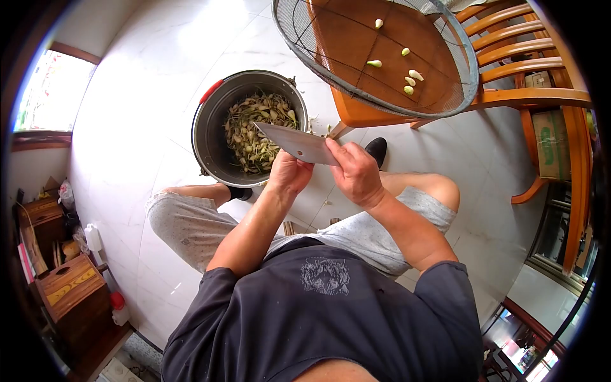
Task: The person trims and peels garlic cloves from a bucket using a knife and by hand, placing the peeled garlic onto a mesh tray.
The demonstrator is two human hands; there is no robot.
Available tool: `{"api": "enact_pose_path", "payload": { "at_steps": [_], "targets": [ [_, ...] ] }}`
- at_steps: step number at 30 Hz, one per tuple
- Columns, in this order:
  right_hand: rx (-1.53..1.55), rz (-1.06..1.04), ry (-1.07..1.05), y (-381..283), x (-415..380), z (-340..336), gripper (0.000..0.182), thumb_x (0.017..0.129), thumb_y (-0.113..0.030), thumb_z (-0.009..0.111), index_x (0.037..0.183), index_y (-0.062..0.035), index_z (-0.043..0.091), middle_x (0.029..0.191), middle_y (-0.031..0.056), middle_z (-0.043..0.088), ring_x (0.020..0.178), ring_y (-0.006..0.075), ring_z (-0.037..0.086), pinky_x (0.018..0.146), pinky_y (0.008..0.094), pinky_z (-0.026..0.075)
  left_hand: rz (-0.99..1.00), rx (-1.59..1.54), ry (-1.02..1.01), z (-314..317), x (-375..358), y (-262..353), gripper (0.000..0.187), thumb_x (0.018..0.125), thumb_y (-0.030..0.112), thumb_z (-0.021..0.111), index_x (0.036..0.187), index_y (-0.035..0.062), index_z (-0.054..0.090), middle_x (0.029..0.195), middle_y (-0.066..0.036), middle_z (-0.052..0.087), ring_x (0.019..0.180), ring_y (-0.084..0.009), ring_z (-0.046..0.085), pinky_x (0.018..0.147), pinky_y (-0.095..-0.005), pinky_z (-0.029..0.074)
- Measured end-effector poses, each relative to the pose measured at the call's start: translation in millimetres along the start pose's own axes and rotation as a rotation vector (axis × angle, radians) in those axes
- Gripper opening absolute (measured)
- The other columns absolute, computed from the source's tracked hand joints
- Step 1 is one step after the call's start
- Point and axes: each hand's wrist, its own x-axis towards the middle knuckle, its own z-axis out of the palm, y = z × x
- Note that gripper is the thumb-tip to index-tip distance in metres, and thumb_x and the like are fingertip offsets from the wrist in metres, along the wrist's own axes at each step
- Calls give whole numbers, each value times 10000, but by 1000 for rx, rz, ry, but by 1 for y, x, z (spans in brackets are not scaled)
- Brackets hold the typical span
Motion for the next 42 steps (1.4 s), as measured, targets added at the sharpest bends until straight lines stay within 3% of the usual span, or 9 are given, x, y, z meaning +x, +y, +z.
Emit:
{"api": "enact_pose_path", "payload": {
  "at_steps": [8, 14, 20, 23, 27, 30, 33, 39, 42],
  "targets": [
    [-16, 327, -93, 31, -22, 10, 302, 783, -75, 575, 1082, -60, 615, 796, 179, 579, 724, 359, 593, 653, 426, 490, -89, 55, -18, 15, 1, 7, 137, 862, 96, 640, 976, 63, 572, 865, -33, 613, 763, -150, 580, 664, -245, 489],
    [82, 357, -47, 16, -14, 0, 258, 811, -84, 558, 1054, -63, 641, 756, 187, 584, 702, 371, 593, 654, 434, 486, -110, 9, -8, 23, -2, 17, 162, 846, 64, 653, 985, 57, 570, 907, -82, 643, 789, -179, 609, 651, -254, 492],
    [126, 373, -23, 20, -10, 4, 235, 806, -90, 566, 1012, -62, 674, 747, 179, 594, 697, 354, 598, 647, 414, 490, -23, 367, -4, 22, 4, 29, 177, 803, 29, 696, 921, 70, 569, 843, -72, 653, 690, -143, 621, 601, -210, 484],
    [160, 365, -27, 18, -8, 2, 231, 803, -84, 567, 1005, -60, 676, 746, 174, 597, 693, 347, 599, 645, 410, 491, 8, 331, -13, 3, 10, 32, 178, 796, 34, 707, 888, 71, 560, 809, -57, 646, 673, -107, 608, 575, -191, 467],
    [187, 329, -15, 14, -5, -1, 250, 795, -79, 570, 1026, -69, 664, 747, 162, 593, 687, 341, 597, 643, 409, 492, -16, 422, -71, 1, 9, 38, 164, 816, 54, 693, 960, 45, 615, 811, -44, 646, 664, -103, 606, 575, -202, 474],
    [183, 277, -27, 11, -4, -5, 287, 783, -75, 579, 1061, -78, 647, 748, 143, 586, 682, 327, 597, 634, 399, 494, 2, 556, 76, 14, 5, 33, 153, 846, 71, 665, 987, 22, 632, 825, -48, 653, 642, -113, 597, 564, -224, 473],
    [156, 205, -29, 9, -3, -5, 327, 765, -49, 595, 1089, -68, 634, 754, 126, 578, 668, 301, 591, 620, 377, 489, -15, 684, 53, 14, 1, 31, 145, 858, 72, 648, 973, -11, 623, 803, -61, 652, 605, -117, 577, 544, -240, 464],
    [32, 74, -45, 8, -5, -4, 373, 729, -14, 631, 1101, -45, 632, 742, 108, 558, 646, 272, 573, 593, 355, 475, 86, 959, -21, 3, 3, 28, 33, 792, -13, 610, 774, -25, 635, 660, -58, 612, 529, -98, 529, 484, -235, 423],
    [14, 37, -32, 10, -6, -3, 365, 725, -17, 641, 1089, -46, 637, 724, 102, 547, 640, 268, 567, 579, 353, 471, 108, 1077, 72, 13, -1, 26, 81, 770, -25, 604, 694, -5, 623, 613, -36, 589, 508, -90, 511, 464, -235, 403]
  ]
}}
